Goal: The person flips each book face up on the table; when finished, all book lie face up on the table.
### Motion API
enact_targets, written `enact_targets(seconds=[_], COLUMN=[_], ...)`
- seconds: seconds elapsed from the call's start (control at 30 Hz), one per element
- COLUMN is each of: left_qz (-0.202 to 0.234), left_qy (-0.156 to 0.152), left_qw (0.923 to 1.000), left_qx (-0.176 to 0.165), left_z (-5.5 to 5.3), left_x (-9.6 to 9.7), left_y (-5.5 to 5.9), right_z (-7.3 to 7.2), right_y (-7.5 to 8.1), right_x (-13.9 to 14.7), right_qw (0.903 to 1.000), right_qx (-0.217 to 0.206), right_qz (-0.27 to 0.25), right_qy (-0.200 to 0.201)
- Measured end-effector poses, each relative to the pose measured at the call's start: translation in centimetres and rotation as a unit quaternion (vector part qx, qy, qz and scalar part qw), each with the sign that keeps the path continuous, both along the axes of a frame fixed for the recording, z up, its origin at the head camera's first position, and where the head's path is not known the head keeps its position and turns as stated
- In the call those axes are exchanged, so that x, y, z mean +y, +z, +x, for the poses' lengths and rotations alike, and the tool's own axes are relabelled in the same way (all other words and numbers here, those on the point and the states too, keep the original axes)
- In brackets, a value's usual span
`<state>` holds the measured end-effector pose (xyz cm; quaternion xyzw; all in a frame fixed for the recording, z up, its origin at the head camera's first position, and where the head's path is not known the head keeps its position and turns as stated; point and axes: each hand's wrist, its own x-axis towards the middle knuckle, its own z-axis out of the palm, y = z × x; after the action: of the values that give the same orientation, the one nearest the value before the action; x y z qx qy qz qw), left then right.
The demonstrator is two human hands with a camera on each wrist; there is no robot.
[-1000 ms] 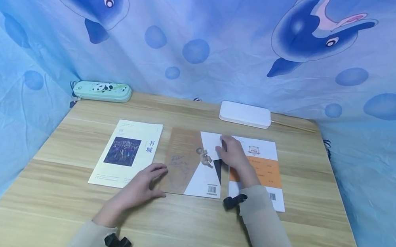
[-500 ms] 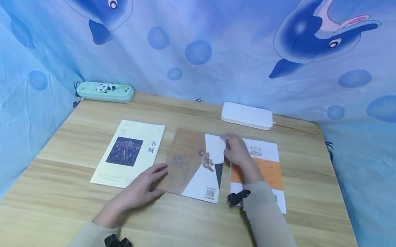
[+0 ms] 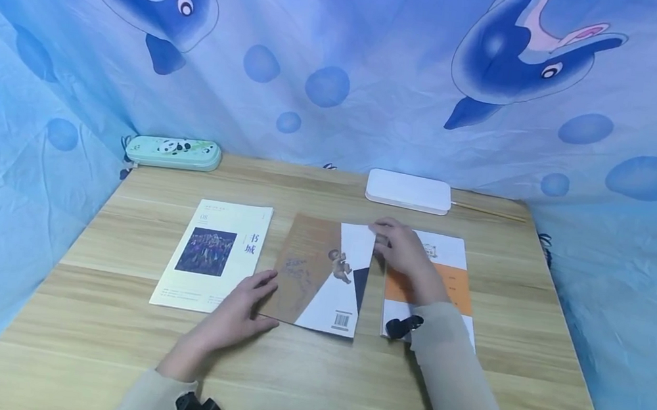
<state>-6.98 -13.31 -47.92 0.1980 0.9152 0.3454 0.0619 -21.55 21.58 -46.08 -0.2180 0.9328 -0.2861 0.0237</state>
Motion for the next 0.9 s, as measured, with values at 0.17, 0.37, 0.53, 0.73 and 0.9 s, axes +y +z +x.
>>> enact_targets(seconds=[0.17,0.37,0.53,0.73,0.9], left_qz=[-0.01,-0.017,-0.025,-0.013,0.019], left_qy=[0.01,0.008,0.01,0.04,0.067], left_qw=[0.9999,0.9998,0.9991,0.9974,0.994], left_qx=[-0.001,0.01,0.034,0.059,0.084], left_z=[0.1,0.1,0.3,0.4,0.4], left_x=[0.2,0.1,-0.1,0.0,-0.1], left_y=[-0.1,0.0,0.2,0.5,0.8], right_z=[0.2,0.5,0.6,1.1,1.4], right_y=[0.6,1.1,1.1,1.3,2.1], right_x=[0.4,1.2,1.6,1.7,1.7], right_qw=[0.9998,0.998,0.9926,0.9882,0.9857], right_qx=[0.001,0.015,0.006,-0.017,-0.001], right_qz=[-0.02,-0.061,-0.119,-0.152,-0.164], right_qy=[-0.001,0.003,0.02,-0.007,-0.041])
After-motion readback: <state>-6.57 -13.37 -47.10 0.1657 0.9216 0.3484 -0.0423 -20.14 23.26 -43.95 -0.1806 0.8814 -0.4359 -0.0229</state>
